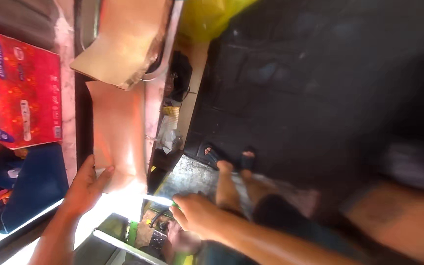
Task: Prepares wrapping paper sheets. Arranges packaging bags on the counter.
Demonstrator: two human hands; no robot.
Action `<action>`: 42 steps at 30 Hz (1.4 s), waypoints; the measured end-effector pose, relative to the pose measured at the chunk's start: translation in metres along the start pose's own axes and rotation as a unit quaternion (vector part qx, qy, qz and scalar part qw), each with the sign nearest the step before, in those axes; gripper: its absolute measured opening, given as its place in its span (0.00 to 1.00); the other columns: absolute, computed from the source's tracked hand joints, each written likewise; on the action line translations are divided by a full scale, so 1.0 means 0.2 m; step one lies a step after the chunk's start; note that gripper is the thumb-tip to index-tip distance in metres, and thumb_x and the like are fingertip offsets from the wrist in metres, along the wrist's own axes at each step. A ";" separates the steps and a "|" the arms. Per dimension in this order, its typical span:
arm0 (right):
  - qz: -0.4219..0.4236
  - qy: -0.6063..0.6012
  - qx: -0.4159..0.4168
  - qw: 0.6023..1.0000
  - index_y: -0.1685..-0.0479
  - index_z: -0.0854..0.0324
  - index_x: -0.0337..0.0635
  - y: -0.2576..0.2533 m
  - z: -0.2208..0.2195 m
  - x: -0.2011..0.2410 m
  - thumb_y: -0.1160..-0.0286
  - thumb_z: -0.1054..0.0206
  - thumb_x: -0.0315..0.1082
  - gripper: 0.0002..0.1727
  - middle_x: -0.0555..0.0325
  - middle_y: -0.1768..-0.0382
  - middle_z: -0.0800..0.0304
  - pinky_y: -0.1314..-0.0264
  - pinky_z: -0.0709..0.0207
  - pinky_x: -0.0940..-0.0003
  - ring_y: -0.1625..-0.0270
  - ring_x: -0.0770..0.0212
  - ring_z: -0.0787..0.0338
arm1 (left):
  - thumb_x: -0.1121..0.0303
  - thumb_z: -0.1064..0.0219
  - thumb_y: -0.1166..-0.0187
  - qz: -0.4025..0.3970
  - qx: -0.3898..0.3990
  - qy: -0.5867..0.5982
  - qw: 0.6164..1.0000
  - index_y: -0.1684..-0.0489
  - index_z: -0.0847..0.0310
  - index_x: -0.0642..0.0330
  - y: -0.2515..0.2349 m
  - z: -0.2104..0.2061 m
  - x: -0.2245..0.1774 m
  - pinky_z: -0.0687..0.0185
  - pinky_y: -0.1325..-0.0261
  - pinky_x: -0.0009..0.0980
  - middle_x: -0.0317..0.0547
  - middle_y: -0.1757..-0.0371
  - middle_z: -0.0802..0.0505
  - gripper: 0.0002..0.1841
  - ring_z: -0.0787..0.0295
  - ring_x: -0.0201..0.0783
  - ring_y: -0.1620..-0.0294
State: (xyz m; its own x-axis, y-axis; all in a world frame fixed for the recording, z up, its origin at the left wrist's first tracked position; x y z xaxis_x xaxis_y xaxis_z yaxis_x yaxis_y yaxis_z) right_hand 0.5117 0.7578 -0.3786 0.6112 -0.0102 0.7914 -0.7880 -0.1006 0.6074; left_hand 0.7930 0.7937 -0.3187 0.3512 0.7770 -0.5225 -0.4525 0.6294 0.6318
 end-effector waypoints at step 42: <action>0.048 -0.286 -0.088 0.953 0.53 0.18 0.43 -0.19 0.00 0.10 0.05 0.53 0.52 0.25 0.55 0.63 0.15 0.53 0.18 0.60 0.59 0.61 0.13 | 0.50 0.29 0.22 0.017 -0.093 -0.125 0.988 0.30 0.19 0.52 0.08 0.06 -0.10 0.14 0.32 0.36 0.43 0.20 0.23 0.25 0.19 0.35 0.28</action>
State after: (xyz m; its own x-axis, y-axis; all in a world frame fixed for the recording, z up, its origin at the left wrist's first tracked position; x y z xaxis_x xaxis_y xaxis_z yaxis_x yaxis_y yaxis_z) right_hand 0.5544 0.7609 -0.3867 0.4359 -0.5568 0.7070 -0.8114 0.0967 0.5764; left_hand 0.7891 0.7891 -0.2906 0.5141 0.7913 -0.3310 -0.6014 0.6077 0.5187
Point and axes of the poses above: each hand's wrist, its own y-axis away from the middle knuckle, its own z-axis out of the back of the hand, x = y × z, the point moved 6 cm from there along -y, towards the middle knuckle
